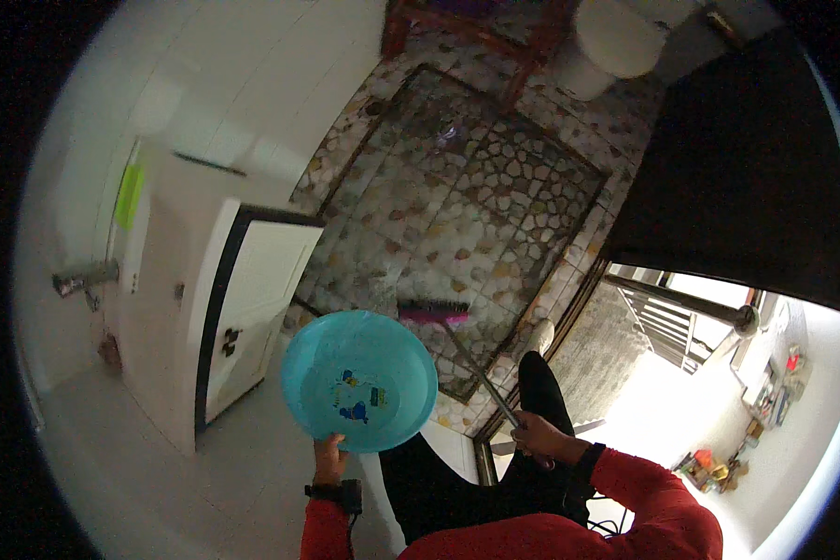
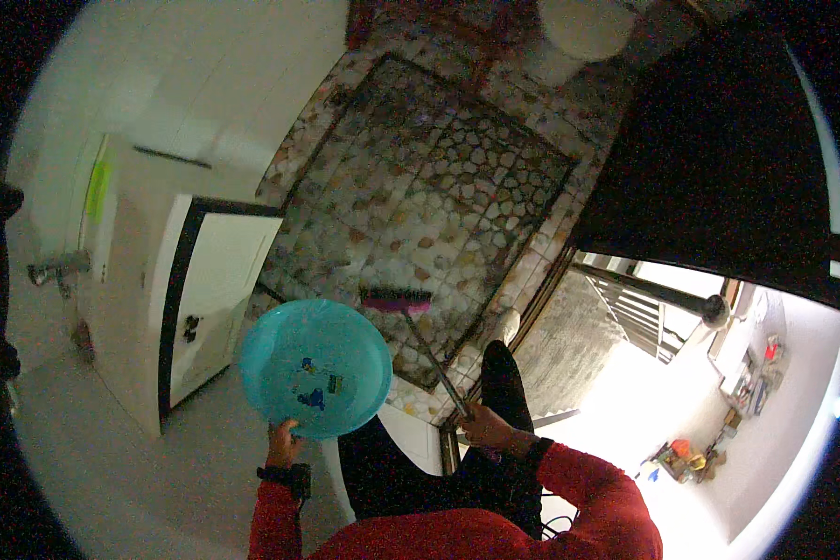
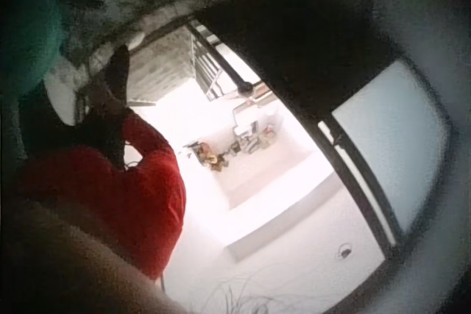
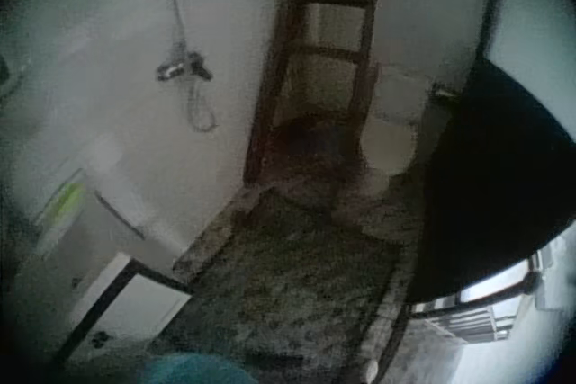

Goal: The person sweeps a tiled bathroom floor with a broom, repeatedly refilling a blue basin from the sink and pouring water onto the floor to aid cleaning. The person moves around the room, sweeping different areas and occasionally rinsing the broom in the basin.

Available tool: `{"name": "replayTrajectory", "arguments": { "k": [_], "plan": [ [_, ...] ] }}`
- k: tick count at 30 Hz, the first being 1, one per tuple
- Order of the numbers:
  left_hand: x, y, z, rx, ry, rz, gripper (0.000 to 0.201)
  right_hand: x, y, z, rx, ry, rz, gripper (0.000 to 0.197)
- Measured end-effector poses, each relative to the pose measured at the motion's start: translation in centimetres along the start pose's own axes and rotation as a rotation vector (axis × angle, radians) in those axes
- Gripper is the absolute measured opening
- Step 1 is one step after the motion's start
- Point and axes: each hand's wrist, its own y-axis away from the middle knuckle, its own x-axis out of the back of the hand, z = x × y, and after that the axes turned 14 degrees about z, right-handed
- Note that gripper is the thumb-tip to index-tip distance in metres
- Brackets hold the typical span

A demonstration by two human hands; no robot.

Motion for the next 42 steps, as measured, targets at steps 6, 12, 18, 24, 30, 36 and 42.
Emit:
{"name": "replayTrajectory", "arguments": {
  "k": [6, 12, 18, 24, 30, 36, 42],
  "plan": [
    [-15.8, -5.6, 5.4, -0.753, -0.593, -0.228, 0.054, -0.1, 2.6, 2.8, 0.014, -0.141, 0.139, 0.025],
    [-27.5, -3.0, 11.0, -0.392, -0.234, -0.117, 0.053, 0.9, 6.1, 1.7, 0.287, 0.129, 0.308, 0.019],
    [-30.7, 1.8, 17.1, 0.003, -0.191, 0.059, 0.030, 4.0, 4.8, 1.7, 0.519, 0.241, 0.681, 0.037],
    [-25.8, 2.1, 16.0, 0.051, -0.058, 0.108, 0.043, 9.1, 3.0, 0.1, -0.485, -0.770, 0.587, 0.044],
    [-17.6, -1.7, 9.9, -0.199, -0.124, -0.124, 0.065, 15.6, 0.4, -3.7, -0.250, -0.940, 0.760, 0.056],
    [-13.6, 0.5, 5.8, 0.153, 0.090, 0.240, 0.044, 21.7, -12.5, -2.3, -0.134, -0.644, 0.909, 0.022],
    [-7.7, 1.7, -0.4, -0.371, -0.124, -0.053, 0.062, 21.2, -35.8, -13.2, 0.525, 0.723, 0.420, 0.028]
  ]
}}
